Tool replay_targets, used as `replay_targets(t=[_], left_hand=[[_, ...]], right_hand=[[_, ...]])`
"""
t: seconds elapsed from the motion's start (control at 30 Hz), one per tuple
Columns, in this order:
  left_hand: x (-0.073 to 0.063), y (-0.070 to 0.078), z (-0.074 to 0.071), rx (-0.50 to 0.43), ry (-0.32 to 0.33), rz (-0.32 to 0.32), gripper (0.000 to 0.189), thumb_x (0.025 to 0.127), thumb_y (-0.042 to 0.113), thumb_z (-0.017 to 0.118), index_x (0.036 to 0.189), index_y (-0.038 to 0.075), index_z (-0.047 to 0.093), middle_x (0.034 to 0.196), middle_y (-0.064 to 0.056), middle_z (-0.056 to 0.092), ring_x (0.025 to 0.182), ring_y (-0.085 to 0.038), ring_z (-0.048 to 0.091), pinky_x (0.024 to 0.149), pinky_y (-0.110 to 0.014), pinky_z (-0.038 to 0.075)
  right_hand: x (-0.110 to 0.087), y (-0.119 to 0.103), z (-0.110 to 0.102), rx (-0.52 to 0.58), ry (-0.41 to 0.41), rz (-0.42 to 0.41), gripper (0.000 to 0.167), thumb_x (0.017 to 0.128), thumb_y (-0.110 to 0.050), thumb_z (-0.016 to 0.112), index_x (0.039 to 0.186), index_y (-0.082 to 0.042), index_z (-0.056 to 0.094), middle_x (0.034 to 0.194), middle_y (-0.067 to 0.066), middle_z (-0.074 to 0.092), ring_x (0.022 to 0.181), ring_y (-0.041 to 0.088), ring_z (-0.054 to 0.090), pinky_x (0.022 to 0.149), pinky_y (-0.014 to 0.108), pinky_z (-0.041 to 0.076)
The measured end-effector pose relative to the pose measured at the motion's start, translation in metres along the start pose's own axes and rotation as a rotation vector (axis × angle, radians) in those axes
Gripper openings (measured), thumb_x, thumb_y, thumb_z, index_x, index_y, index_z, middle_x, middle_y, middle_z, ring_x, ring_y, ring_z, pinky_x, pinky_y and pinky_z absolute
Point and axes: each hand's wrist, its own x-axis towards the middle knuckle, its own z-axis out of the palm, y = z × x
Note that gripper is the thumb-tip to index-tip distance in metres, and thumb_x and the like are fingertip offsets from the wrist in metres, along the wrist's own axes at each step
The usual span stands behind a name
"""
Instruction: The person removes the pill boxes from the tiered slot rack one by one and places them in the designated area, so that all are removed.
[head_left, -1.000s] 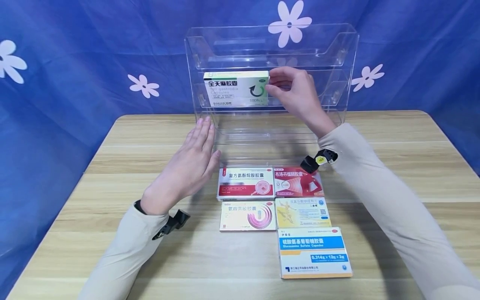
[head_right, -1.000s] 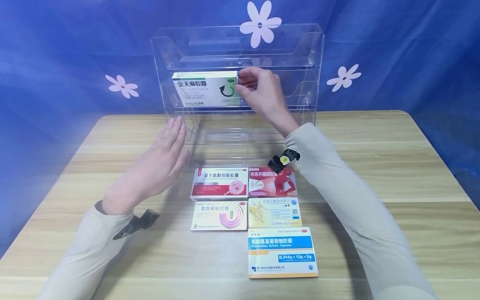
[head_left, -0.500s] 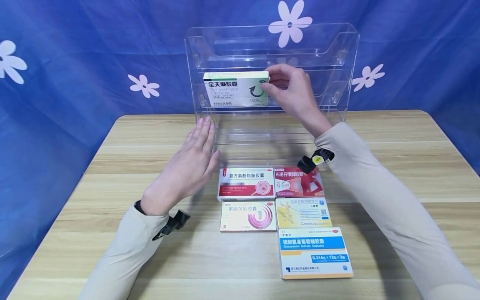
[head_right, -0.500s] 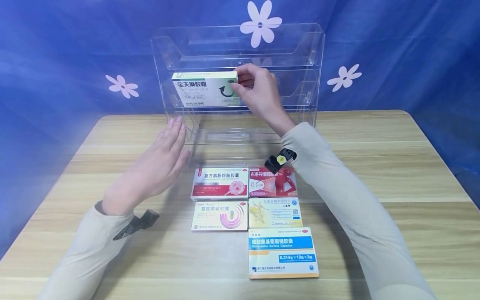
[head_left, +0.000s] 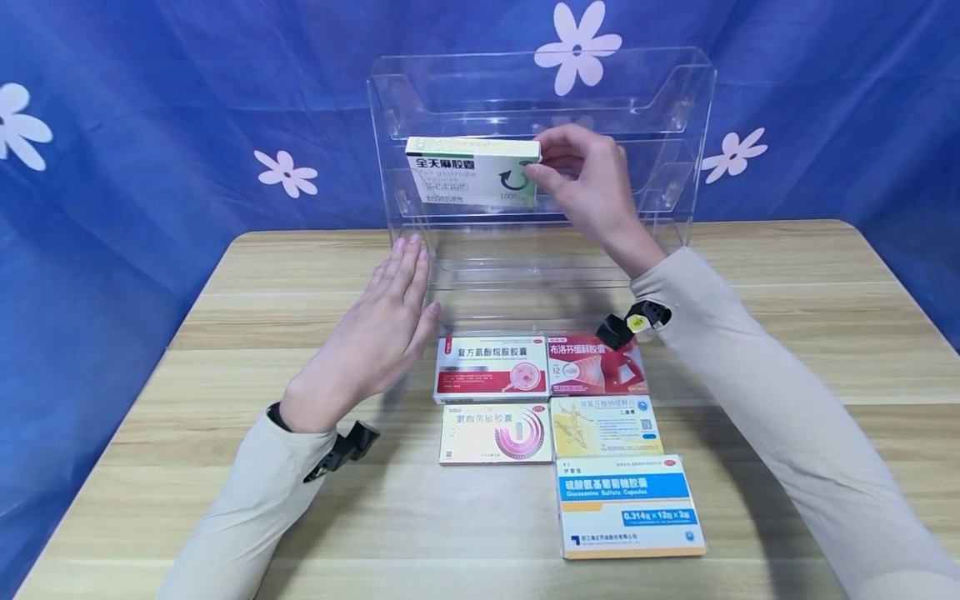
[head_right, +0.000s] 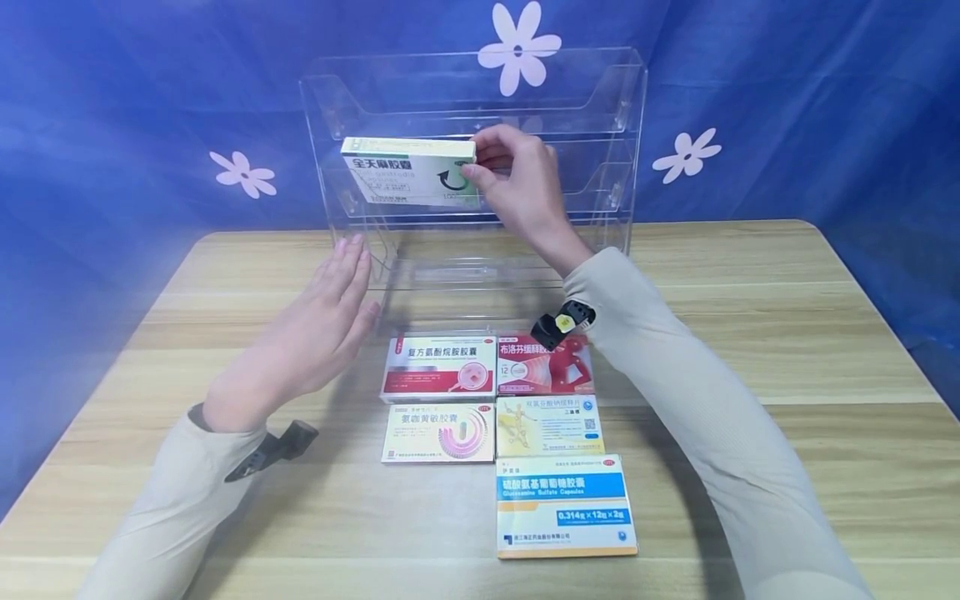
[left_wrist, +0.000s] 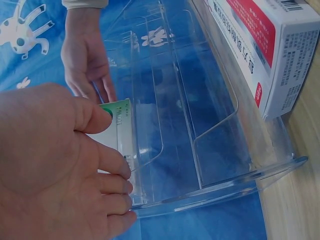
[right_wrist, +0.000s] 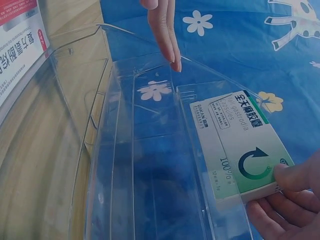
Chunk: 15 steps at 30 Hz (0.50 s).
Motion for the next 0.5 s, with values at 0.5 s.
replay_targets(t=[0.5], left_hand=[[-0.0001, -0.0008, 0.0034, -0.005, 0.003, -0.003, 0.063, 0.105, 0.033, 0.022, 0.15, -0.009, 0.007, 0.158, -0.022, -0.007, 0.146, -0.031, -0.009, 0.12, -0.044, 0.002]], right_hand=[[-0.0063, -0.0092, -0.006, 0.057, 0.049, -0.051, 0.022, 0.085, 0.001, 0.071, 0.106, 0.004, 0.066, 0.102, 0.013, 0.069, 0.093, 0.013, 0.066, 0.084, 0.022, 0.055]])
